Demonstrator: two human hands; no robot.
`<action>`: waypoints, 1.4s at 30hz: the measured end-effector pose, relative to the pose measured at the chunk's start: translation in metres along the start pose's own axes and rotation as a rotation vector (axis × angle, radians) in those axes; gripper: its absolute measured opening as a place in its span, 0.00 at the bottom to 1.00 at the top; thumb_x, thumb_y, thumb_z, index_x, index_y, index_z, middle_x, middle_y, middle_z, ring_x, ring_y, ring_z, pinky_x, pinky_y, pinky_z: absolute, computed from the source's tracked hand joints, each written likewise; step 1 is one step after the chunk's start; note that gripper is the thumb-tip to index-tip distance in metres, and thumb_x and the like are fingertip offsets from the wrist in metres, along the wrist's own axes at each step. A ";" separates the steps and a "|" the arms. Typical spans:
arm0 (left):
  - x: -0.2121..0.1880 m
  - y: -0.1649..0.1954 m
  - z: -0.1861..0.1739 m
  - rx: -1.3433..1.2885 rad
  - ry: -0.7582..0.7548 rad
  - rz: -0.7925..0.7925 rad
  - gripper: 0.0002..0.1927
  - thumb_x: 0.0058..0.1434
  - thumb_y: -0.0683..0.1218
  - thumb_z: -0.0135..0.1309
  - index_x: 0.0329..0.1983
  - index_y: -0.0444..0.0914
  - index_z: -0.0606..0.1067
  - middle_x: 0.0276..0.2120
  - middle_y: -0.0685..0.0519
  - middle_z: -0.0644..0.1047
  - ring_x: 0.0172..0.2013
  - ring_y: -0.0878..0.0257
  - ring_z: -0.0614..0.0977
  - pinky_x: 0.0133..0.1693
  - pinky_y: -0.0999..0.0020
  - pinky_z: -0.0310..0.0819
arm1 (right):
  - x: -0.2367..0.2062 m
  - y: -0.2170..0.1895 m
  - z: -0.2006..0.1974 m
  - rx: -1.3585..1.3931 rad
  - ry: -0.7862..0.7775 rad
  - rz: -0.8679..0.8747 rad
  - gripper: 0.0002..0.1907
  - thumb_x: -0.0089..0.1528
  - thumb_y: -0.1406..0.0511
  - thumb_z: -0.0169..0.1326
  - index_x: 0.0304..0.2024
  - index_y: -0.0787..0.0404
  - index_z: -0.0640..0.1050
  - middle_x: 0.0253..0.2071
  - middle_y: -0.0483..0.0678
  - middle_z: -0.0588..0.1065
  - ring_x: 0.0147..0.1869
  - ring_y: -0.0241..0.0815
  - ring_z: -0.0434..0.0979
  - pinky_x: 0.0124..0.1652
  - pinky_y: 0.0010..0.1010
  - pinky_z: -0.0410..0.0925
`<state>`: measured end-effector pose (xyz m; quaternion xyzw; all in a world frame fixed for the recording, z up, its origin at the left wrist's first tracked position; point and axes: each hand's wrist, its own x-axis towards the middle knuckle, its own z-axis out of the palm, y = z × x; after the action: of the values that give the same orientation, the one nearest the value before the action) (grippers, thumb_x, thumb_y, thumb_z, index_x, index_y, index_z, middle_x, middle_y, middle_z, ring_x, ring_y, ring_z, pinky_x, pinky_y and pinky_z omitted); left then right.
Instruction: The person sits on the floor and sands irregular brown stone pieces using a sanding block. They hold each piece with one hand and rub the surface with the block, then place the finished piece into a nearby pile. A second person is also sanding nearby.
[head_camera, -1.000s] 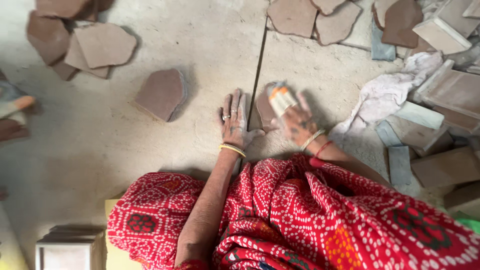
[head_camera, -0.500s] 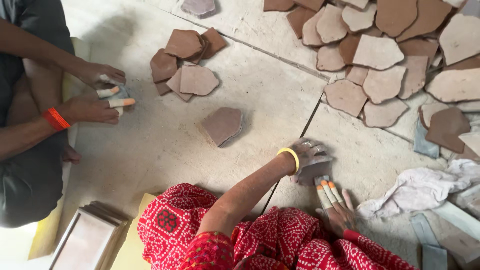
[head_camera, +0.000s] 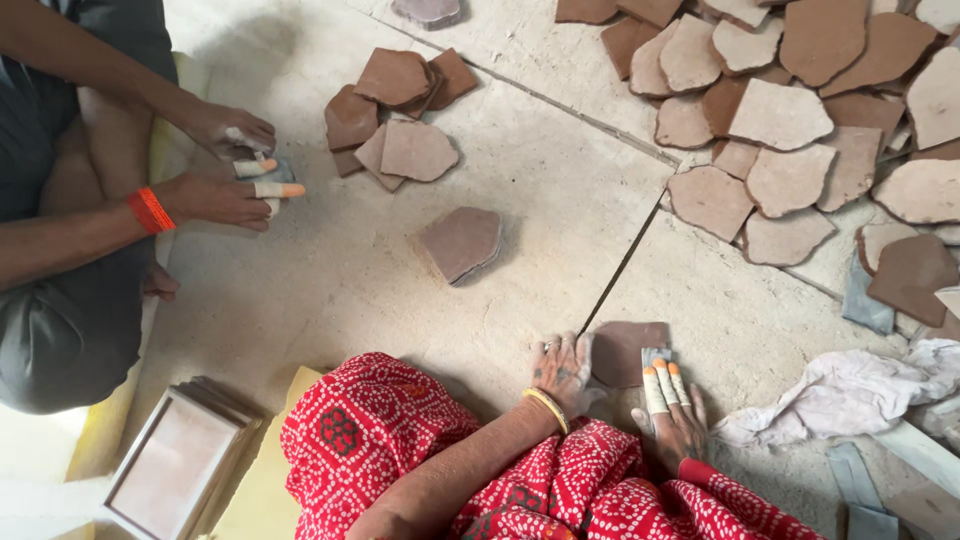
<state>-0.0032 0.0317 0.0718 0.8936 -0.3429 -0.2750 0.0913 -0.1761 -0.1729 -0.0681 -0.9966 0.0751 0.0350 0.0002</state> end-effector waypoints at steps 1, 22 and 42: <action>0.000 0.001 -0.001 -0.003 0.054 0.050 0.58 0.53 0.65 0.62 0.77 0.34 0.48 0.70 0.40 0.59 0.69 0.44 0.62 0.68 0.44 0.54 | -0.001 -0.002 -0.004 0.083 0.107 -0.040 0.37 0.65 0.45 0.40 0.66 0.63 0.68 0.67 0.58 0.68 0.74 0.52 0.62 0.75 0.51 0.44; 0.035 0.008 -0.010 -0.210 0.161 0.031 0.72 0.41 0.52 0.73 0.79 0.39 0.37 0.64 0.33 0.63 0.62 0.40 0.67 0.63 0.42 0.62 | 0.067 -0.017 -0.043 0.195 0.126 -0.215 0.30 0.66 0.51 0.40 0.66 0.58 0.65 0.70 0.51 0.64 0.75 0.47 0.61 0.75 0.58 0.37; 0.023 -0.034 -0.020 -0.330 0.112 0.076 0.27 0.53 0.58 0.67 0.49 0.40 0.73 0.42 0.45 0.81 0.47 0.49 0.82 0.52 0.57 0.76 | 0.077 -0.037 -0.079 0.236 0.086 -0.185 0.19 0.67 0.57 0.51 0.55 0.61 0.78 0.50 0.54 0.78 0.58 0.49 0.78 0.76 0.56 0.50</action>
<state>0.0408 0.0415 0.0662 0.8668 -0.3210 -0.2736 0.2658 -0.0889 -0.1481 0.0047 -0.9929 -0.0135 -0.0169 0.1173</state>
